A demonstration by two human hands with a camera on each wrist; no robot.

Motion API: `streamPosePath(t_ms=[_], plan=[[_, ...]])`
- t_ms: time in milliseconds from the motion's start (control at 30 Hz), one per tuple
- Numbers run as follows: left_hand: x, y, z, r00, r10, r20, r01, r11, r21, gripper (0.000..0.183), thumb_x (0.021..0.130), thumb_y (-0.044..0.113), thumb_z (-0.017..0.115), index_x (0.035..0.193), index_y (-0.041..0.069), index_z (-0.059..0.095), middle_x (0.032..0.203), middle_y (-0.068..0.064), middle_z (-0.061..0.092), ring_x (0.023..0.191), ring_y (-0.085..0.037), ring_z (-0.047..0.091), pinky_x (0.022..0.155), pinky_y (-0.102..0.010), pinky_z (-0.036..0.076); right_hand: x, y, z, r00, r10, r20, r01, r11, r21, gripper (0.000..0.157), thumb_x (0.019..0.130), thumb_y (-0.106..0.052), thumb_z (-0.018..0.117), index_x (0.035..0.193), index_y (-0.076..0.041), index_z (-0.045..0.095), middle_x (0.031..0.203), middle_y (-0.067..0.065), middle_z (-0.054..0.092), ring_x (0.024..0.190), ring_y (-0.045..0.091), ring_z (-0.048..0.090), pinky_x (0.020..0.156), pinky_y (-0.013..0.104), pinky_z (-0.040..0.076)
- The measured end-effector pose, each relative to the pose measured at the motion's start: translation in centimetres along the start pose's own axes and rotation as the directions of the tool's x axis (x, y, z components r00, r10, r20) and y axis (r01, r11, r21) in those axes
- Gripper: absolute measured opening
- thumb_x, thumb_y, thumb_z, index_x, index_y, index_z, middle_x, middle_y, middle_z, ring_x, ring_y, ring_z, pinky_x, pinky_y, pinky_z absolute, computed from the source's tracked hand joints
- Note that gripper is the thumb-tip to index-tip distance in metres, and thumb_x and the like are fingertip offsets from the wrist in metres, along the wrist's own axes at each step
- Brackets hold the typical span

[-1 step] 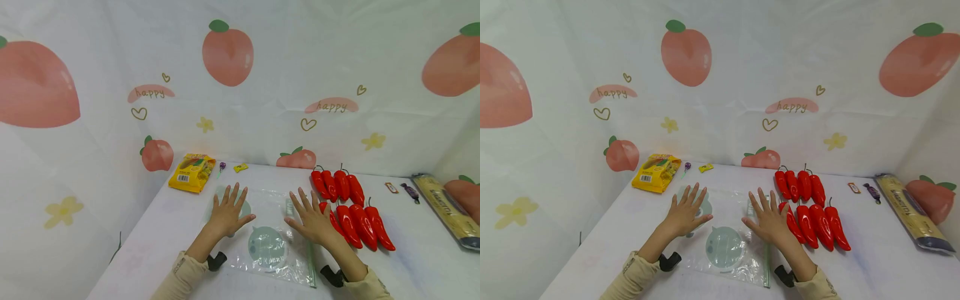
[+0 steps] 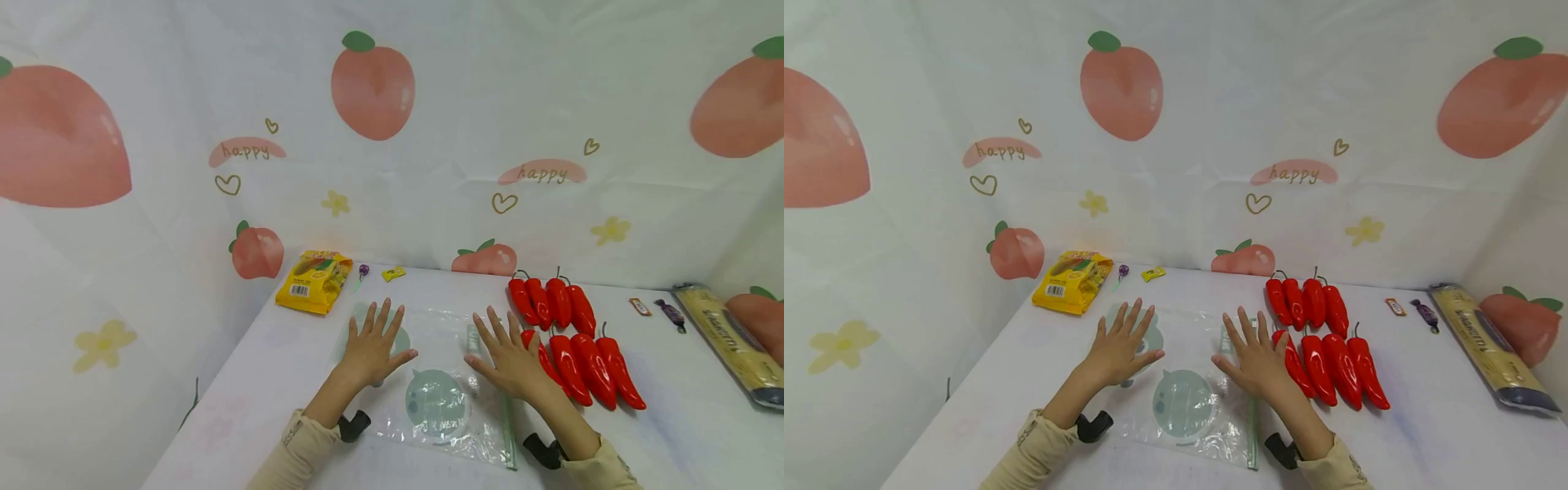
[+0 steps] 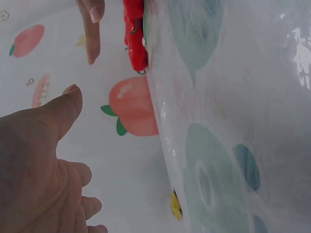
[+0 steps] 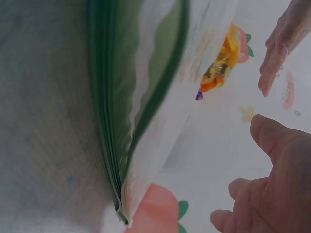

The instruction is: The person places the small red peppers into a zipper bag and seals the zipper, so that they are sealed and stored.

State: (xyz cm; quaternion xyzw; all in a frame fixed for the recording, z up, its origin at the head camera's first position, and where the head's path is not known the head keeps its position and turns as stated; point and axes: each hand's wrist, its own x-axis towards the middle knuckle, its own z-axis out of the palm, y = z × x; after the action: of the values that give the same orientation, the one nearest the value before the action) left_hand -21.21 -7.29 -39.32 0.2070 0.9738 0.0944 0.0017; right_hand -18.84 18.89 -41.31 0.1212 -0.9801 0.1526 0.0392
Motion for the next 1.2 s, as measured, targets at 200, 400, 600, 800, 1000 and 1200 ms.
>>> streamPosePath(t_ms=[200,400,600,800,1000,1200], plan=[[0.0,-0.2,-0.2,1.0,-0.01,0.015,0.01,1.0,0.011,0.079,0.089,0.061,0.038,0.148,0.019,0.009,0.155,-0.012,0.001,0.142,-0.035,0.0,0.107,-0.064,0.008,0.1,0.1,0.3,0.999,-0.042,-0.019,0.042,0.999,0.015,0.079,0.083,-0.048,0.056,0.146,-0.016,0.02,0.153,0.018,0.009,0.138,0.046,-0.001,0.096,0.075,-0.005],[0.8,1.1,-0.2,0.999,0.027,0.038,-0.028,0.999,0.037,0.078,0.089,0.06,0.04,0.148,0.018,0.012,0.154,-0.013,0.006,0.142,-0.036,0.007,0.108,-0.062,0.012,-0.2,1.0,-0.2,0.998,-0.062,-0.033,0.062,0.998,-0.017,0.081,0.083,-0.045,0.058,0.147,-0.016,0.018,0.154,0.016,0.01,0.139,0.044,0.003,0.101,0.072,0.005],[1.3,2.9,-0.2,0.993,0.102,0.054,-0.105,0.992,0.064,0.073,0.089,0.057,0.042,0.146,0.016,0.022,0.151,-0.016,0.021,0.138,-0.037,0.022,0.106,-0.06,0.022,-0.3,1.8,-0.9,0.989,-0.14,-0.044,0.138,0.989,-0.05,0.082,0.083,-0.041,0.061,0.147,-0.014,0.018,0.153,0.017,0.011,0.14,0.041,0.006,0.105,0.066,0.015],[2.6,6.9,0.9,0.976,0.217,-0.005,-0.216,0.973,0.075,0.054,0.087,0.048,0.055,0.124,0.009,0.051,0.117,-0.013,0.058,0.099,-0.029,0.061,0.078,-0.042,0.05,-1.0,2.8,-1.2,0.99,-0.135,-0.031,0.135,0.991,-0.008,0.081,0.084,-0.034,0.063,0.146,-0.007,0.019,0.151,0.018,0.018,0.137,0.041,0.018,0.098,0.059,0.034],[4.1,11.3,3.1,0.974,0.213,0.078,-0.209,0.976,-0.056,0.04,0.08,0.053,0.062,0.076,0.013,0.059,0.067,0.001,0.06,0.059,-0.016,0.057,0.046,-0.027,0.04,-1.5,3.4,-1.7,0.992,-0.123,-0.013,0.123,0.992,-0.007,0.074,0.083,-0.028,0.065,0.141,0.001,0.029,0.145,0.02,0.032,0.134,0.039,0.03,0.096,0.052,0.039],[5.4,12.6,6.0,0.984,0.111,0.142,-0.097,0.99,-0.1,0.046,0.069,0.059,0.069,0.068,0.014,0.057,0.063,0.0,0.057,0.058,-0.018,0.055,0.045,-0.03,0.037,-1.8,3.9,-1.9,0.994,-0.114,0.004,0.114,0.994,0.004,0.067,0.085,-0.027,0.063,0.137,0.004,0.036,0.139,0.021,0.04,0.129,0.037,0.039,0.095,0.049,0.042]])
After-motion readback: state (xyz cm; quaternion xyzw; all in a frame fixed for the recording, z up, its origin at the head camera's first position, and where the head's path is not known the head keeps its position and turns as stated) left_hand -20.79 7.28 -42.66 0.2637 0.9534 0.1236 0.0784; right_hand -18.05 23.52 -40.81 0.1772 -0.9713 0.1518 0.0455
